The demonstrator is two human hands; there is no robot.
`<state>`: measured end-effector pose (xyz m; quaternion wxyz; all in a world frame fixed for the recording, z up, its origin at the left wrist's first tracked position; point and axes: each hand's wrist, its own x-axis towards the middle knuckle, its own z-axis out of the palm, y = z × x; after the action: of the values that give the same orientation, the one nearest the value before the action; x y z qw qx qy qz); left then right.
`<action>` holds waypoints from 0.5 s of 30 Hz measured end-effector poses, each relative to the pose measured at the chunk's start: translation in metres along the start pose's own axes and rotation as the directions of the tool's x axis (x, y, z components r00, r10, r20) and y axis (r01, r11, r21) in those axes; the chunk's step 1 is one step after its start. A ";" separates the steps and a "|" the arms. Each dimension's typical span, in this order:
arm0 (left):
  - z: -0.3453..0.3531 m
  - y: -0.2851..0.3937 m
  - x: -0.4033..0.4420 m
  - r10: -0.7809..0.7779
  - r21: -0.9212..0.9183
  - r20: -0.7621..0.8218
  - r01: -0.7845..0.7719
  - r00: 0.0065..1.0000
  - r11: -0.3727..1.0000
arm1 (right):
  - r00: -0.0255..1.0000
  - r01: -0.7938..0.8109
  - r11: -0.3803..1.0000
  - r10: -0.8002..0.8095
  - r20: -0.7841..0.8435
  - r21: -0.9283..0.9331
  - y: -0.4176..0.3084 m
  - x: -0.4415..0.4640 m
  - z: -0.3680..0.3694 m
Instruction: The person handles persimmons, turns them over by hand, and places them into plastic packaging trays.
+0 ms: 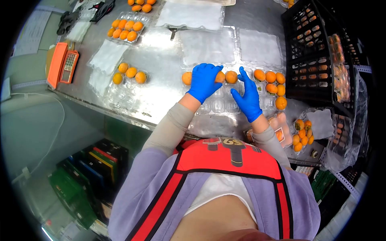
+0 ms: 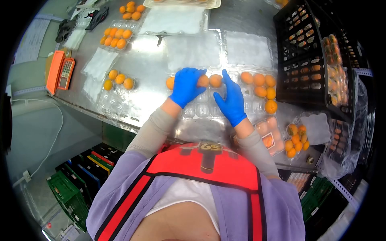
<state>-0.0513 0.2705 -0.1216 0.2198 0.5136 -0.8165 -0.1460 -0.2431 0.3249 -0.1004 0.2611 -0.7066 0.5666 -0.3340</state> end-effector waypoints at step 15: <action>0.000 -0.002 -0.004 -0.001 -0.099 -0.144 -0.013 0.990 0.995 | 1.000 0.003 0.998 -0.003 -0.006 0.059 -0.005 0.000 0.000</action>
<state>-0.0481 0.2733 -0.1234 0.3040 0.5086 -0.7917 -0.1486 -0.2398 0.3262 -0.0971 0.2795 -0.6983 0.5563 -0.3532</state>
